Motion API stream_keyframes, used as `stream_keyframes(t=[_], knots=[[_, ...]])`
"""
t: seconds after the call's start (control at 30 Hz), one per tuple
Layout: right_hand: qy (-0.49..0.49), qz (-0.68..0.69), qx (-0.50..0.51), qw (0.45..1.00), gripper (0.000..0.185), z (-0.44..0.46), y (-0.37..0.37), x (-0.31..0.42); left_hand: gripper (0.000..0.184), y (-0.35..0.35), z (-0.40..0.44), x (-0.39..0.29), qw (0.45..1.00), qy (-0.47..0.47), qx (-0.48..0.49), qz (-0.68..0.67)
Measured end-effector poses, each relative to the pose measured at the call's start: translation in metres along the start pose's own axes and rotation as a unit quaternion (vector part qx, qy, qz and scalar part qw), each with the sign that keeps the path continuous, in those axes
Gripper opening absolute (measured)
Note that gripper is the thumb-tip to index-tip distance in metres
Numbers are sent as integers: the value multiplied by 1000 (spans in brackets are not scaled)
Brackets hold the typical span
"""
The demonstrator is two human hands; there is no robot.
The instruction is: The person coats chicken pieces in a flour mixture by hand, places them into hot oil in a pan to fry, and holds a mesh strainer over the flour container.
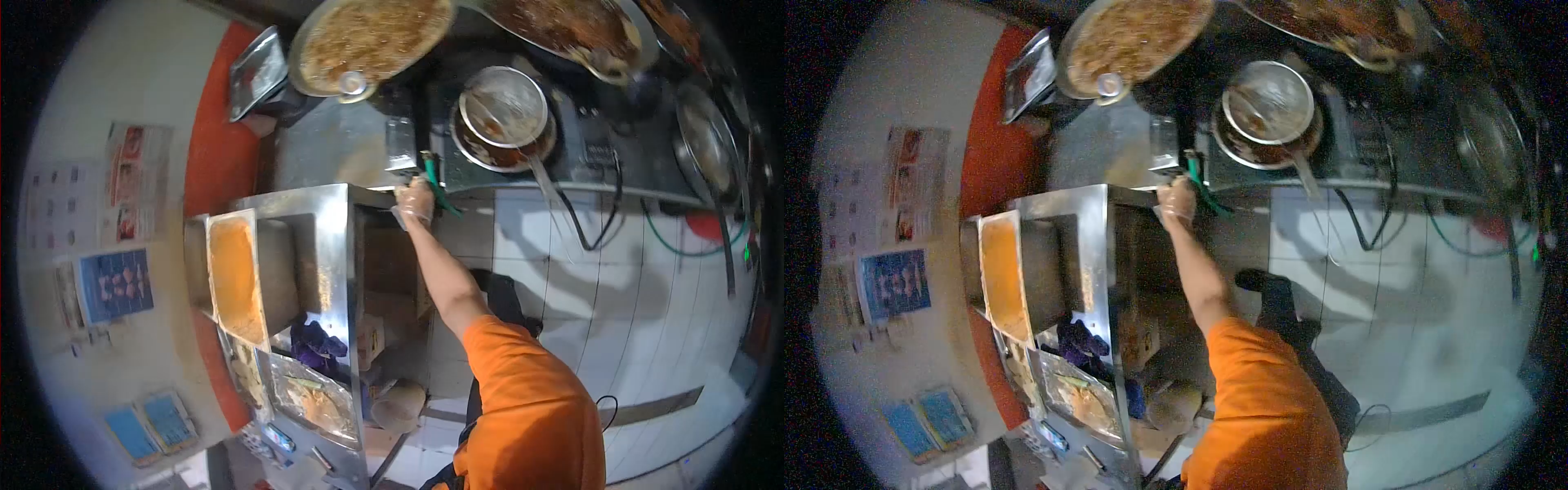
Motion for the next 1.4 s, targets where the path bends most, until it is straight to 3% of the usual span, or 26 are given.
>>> stream_keyframes(t=[0.17, 0.23, 0.33, 0.37, 0.4, 0.47, 0.5, 0.53, 0.57, 0.63, 0.77, 0.8, 0.87, 0.9, 1.0, 1.03, 1.1, 1.17, 1.2, 1.23, 1.3, 1.37, 1.4], knots=[[20, 109, 20, 994, 24, -39, 16, -38, 31, -17, -11, -13, 999, -38, 25, 24], [-34, 261, 72, 962, 22, -68, 31, -63, 31, -22, -15, -18, 998, -52, 31, 28], [0, 269, 65, 961, 16, -109, 44, -113, 31, -25, -25, -23, 997, -62, 35, 21], [-61, 277, 93, 955, 17, -138, 75, -97, 31, -26, -30, -23, 997, -60, 34, 17], [5, 191, 27, 981, 15, -140, 52, -127, 30, -24, -37, -20, 998, -56, 30, 5], [39, 83, 0, 996, 18, -169, 58, -136, 30, -21, -51, -15, 999, -40, 20, -14], [-17, 77, 111, 991, 17, -188, 73, -126, 30, -20, -60, -10, 999, -29, 14, -28], [13, 42, 70, 997, 17, -196, 54, -136, 30, -17, -68, -6, 999, -17, 8, -40], [16, 45, 131, 990, 17, -205, 50, -132, 30, -15, -78, 1, 999, -3, 2, -54], [61, 296, 202, 931, 18, -214, 9, -139, 30, -9, -102, 16, 995, 35, -17, -90], [213, 282, 221, 909, 10, -236, 9, -17, 29, 9, -177, 62, 967, 157, -92, -175], [247, 176, 169, 938, 19, -287, 70, 96, 29, 12, -202, 73, 954, 195, -115, -198], [297, 7, 162, 941, 21, -271, 38, 160, 29, 12, -249, 86, 917, 268, -162, -245], [319, 79, 290, 899, 24, -276, 36, 202, 28, 11, -270, 88, 897, 299, -184, -267], [435, 141, 400, 794, 14, -247, -46, 265, 28, 7, -285, 79, 864, 326, -204, -325], [448, 11, 420, 789, 17, -256, -51, 307, 28, 6, -268, 72, 867, 306, -195, -342], [517, -141, 462, 707, 30, -241, -99, 338, 27, 5, -208, 50, 880, 250, -160, -372], [532, -366, 502, 576, 38, -203, -175, 348, 20, -4, -138, 28, 900, 180, -173, -358], [520, -540, 473, 462, 37, -181, -215, 343, 21, -3, -101, 4, 898, 173, -167, -368], [514, -624, 463, 363, 33, -162, -243, 338, 22, -2, -61, -23, 897, 167, -159, -378], [529, -681, 458, 217, 24, -123, -277, 315, 23, -5, 13, -68, 907, 179, -157, -348], [558, -672, 470, 130, 16, -92, -294, 291, 24, -39, 69, -68, 881, 169, -96, -431], [569, -661, 479, 100, 13, -80, -300, 281, 24, -44, 96, -89, 889, 152, -111, -418]])
Point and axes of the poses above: each hand's wrist, its own z-axis towards the middle knuckle, its own y-axis out of the back of the hand, x = y × z, the point moved 2 cm from there along z, towards the middle knuckle, and after that the axes turned 15 degrees about x, right-handed, at the moved point
